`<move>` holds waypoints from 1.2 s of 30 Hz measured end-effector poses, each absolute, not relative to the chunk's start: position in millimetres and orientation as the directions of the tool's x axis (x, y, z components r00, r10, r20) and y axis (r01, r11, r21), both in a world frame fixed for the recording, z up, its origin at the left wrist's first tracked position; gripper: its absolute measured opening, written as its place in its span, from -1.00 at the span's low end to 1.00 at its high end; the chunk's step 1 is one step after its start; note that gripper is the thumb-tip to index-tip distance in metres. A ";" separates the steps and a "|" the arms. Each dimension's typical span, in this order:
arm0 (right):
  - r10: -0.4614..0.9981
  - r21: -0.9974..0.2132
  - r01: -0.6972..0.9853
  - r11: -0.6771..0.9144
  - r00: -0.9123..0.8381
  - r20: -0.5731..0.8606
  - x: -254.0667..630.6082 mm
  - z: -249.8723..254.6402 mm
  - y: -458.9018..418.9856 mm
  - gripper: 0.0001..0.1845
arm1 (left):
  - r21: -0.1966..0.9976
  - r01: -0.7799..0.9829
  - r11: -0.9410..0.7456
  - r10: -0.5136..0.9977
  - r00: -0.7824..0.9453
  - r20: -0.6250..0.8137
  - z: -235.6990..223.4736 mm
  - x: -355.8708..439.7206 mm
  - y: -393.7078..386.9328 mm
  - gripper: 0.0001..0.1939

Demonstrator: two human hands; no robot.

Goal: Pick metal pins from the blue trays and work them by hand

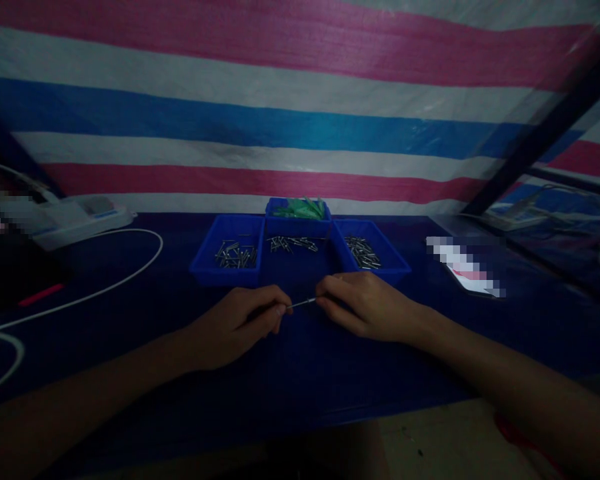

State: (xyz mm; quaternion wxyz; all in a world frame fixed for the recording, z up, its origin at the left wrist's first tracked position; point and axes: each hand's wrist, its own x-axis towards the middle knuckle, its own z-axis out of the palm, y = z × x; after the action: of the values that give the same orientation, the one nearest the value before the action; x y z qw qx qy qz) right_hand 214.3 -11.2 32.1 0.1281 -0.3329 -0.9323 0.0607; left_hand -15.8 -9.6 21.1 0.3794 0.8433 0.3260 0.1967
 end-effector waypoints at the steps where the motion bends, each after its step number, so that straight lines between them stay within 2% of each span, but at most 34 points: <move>1: 0.635 -0.198 0.604 0.772 -0.746 0.199 214.2 32.4 -11.2 -0.78 | 0.756 0.411 -0.509 0.696 0.714 0.080 21.4 -15.7 -9.4 -0.77; 7: 0.608 -0.216 0.571 0.792 -0.770 0.192 214.0 33.9 -11.5 -0.78 | 0.734 0.460 -0.500 0.698 0.716 0.027 21.7 -16.7 -9.1 -0.78; 17: 0.614 -0.201 0.581 0.788 -0.765 0.195 213.7 33.0 -12.9 -0.77 | 0.748 0.422 -0.512 0.704 0.706 0.084 19.6 -16.4 -8.6 -0.76; 23: 0.617 -0.207 0.583 0.785 -0.763 0.192 213.0 32.1 -12.4 -0.76 | 0.753 0.422 -0.504 0.693 0.718 0.061 20.7 -16.9 -8.7 -0.76; 36: 0.566 -0.213 0.528 0.822 -0.800 0.199 213.5 32.5 -12.4 -0.80 | 0.836 0.337 -0.434 0.681 0.730 0.059 18.9 -15.7 -8.7 -0.78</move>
State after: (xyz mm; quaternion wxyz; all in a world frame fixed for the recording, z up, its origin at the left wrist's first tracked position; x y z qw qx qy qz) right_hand 213.5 -12.4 32.5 0.1279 -0.2891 -0.9459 0.0737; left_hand -15.7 -8.7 18.9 0.4330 0.8231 0.3093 0.1985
